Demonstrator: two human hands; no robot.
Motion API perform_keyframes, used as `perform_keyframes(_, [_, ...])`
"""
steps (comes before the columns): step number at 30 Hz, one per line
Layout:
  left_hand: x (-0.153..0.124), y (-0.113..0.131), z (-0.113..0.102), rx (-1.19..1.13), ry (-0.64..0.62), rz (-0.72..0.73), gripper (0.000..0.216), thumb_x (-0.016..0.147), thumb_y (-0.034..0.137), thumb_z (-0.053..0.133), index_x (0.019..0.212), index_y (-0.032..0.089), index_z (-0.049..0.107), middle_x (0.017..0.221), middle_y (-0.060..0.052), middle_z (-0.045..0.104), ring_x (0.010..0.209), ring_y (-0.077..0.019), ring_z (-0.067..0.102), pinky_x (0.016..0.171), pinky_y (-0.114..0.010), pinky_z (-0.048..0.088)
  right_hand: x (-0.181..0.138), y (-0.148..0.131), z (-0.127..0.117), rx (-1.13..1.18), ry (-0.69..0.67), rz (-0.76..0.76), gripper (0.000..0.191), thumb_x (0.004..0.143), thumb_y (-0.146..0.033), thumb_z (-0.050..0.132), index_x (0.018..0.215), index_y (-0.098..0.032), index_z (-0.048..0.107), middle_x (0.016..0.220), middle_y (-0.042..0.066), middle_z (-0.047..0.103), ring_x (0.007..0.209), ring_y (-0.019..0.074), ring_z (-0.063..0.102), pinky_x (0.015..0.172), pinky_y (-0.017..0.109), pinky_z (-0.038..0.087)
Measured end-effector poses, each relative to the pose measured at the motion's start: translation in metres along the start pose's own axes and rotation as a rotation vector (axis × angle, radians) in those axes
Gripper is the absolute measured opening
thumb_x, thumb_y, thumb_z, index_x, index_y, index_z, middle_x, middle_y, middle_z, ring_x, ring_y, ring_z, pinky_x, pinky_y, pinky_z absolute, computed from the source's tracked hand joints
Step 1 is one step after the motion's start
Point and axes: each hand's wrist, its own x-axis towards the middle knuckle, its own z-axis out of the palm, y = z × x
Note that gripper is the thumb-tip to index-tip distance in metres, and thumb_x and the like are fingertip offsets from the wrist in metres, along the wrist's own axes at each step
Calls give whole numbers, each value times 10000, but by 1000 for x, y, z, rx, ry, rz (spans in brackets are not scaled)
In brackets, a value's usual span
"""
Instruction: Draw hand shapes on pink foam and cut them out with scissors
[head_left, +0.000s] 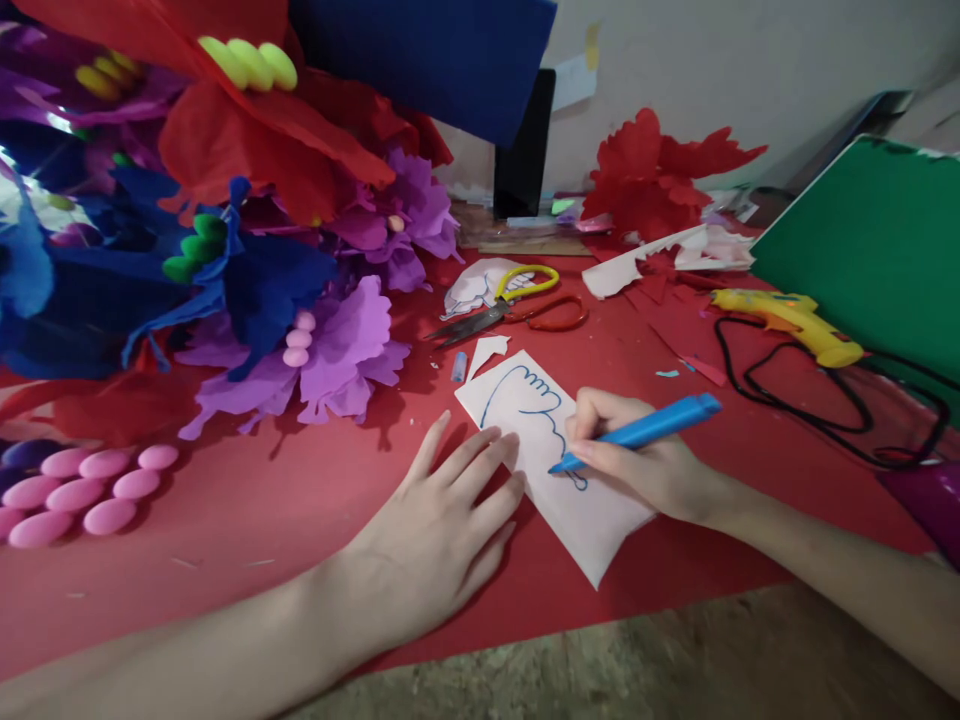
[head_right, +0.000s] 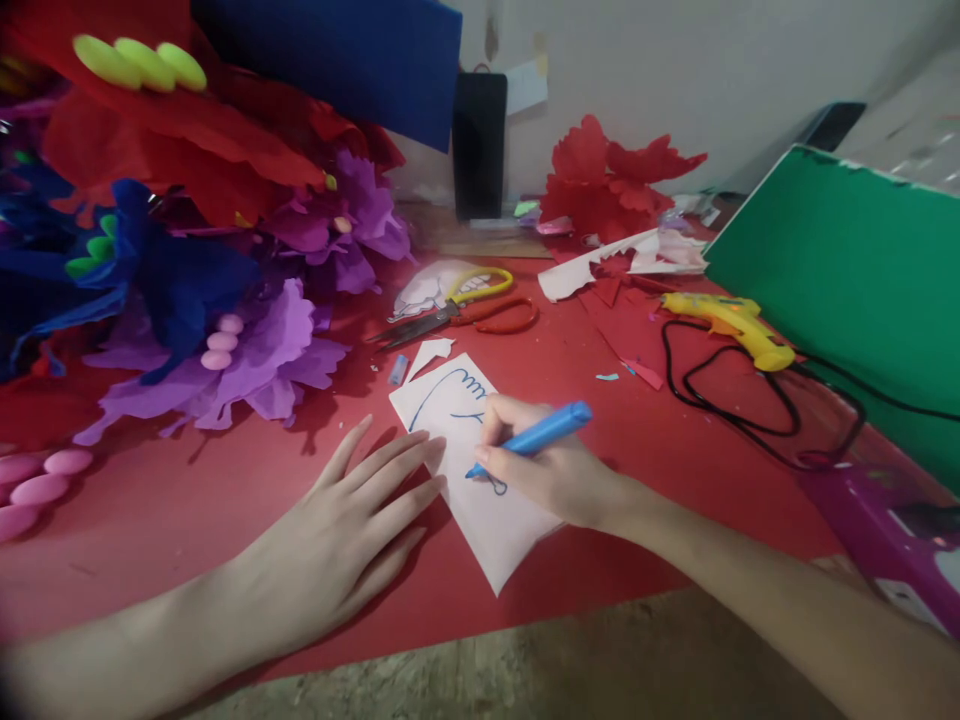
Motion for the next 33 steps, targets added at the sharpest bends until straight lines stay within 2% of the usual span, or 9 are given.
perform_keyframes(6, [-1,0,1,19,10,9,271,873,264,413,1080,161,553,1253,-115,526,1200,-264,435,1032,-545,260,-1,2,1,-174,-84,-33,167,740,-199,480,604,-164,390,529,-40,408,478,63,357,428,185,286])
perform_keyframes(8, [-1,0,0,10,4,11,272,872,261,410,1083,161,550,1256,-117,518,1203,-264,428,1031,-544,264,-2,3,1,-178,-26,-33,162,725,-177,469,584,-164,390,516,-40,408,467,61,355,421,184,282])
perform_keyframes(12, [1,1,-4,16,-5,-12,279,856,210,408,1090,167,553,1170,-122,544,1147,-268,461,1014,-559,281,-1,3,3,-53,171,-29,189,702,-189,487,550,-166,378,468,-55,379,423,48,345,392,163,297])
perform_keyframes(16, [1,3,-6,34,4,2,302,842,175,399,1098,154,558,1075,-110,581,1037,-243,528,1019,-551,282,2,-3,4,46,238,18,197,697,-215,531,571,-171,387,494,-58,376,428,45,372,386,150,380])
perform_keyframes(21, [0,1,-3,-11,9,47,323,870,196,376,1140,139,544,1155,-135,572,1124,-240,494,1033,-520,281,3,-3,6,72,125,26,180,734,-229,526,620,-174,398,557,-48,410,485,54,441,494,205,493])
perform_keyframes(27, [0,0,0,-19,55,51,299,885,200,371,1093,113,567,1187,-123,581,1143,-228,489,1061,-509,231,5,1,9,-116,15,-62,166,768,-206,486,633,-172,395,565,-35,436,507,62,422,466,174,376])
perform_keyframes(33, [-1,2,2,-10,85,52,283,877,204,398,1070,104,579,1182,-127,589,1140,-229,495,1070,-501,211,5,-2,9,-173,-61,11,160,773,-238,473,656,-173,386,579,-33,444,502,63,395,460,190,312])
